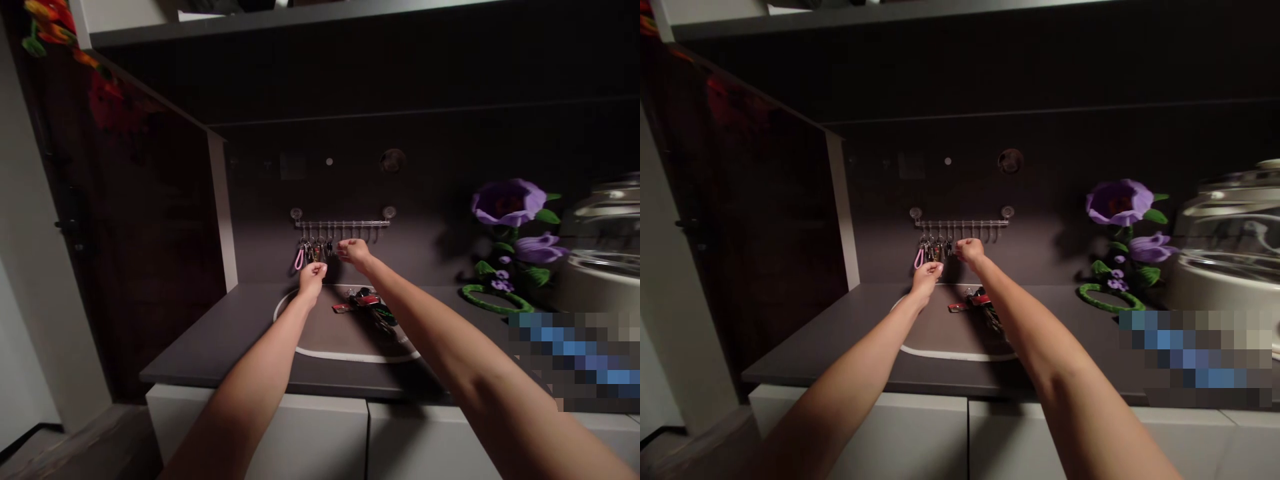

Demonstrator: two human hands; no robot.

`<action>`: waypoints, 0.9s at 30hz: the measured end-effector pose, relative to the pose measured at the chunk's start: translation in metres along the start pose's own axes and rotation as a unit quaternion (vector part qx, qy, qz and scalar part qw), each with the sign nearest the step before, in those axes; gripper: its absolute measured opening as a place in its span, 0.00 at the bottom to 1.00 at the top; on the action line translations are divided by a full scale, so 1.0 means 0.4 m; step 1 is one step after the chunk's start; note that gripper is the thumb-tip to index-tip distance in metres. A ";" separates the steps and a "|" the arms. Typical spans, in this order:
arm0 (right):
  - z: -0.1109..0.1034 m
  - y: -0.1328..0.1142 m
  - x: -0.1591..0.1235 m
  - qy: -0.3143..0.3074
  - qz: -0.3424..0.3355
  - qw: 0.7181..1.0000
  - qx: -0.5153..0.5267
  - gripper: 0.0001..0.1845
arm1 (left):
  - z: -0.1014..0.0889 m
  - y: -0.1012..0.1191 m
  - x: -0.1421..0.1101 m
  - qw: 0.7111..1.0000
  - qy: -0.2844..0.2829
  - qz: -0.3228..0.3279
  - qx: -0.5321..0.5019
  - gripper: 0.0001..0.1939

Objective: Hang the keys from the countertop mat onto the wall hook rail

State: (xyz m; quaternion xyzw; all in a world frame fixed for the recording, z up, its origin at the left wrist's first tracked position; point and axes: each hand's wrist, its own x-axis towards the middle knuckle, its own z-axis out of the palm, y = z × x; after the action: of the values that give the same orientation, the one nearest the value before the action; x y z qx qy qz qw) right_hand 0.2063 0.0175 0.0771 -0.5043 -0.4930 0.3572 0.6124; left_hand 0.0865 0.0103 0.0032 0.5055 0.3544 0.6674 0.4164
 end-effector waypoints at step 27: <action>-0.207 0.174 -0.082 -0.045 -0.139 0.986 -0.079 0.18 | 0.087 -0.094 0.001 0.944 -0.130 0.057 0.299 0.05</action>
State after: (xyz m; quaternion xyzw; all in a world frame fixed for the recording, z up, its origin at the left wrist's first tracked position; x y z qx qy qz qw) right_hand 0.2817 -0.0185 0.0011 -0.4614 -0.6120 0.2504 0.5915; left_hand 0.1275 0.0277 -0.0220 0.7083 0.4515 0.4819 0.2495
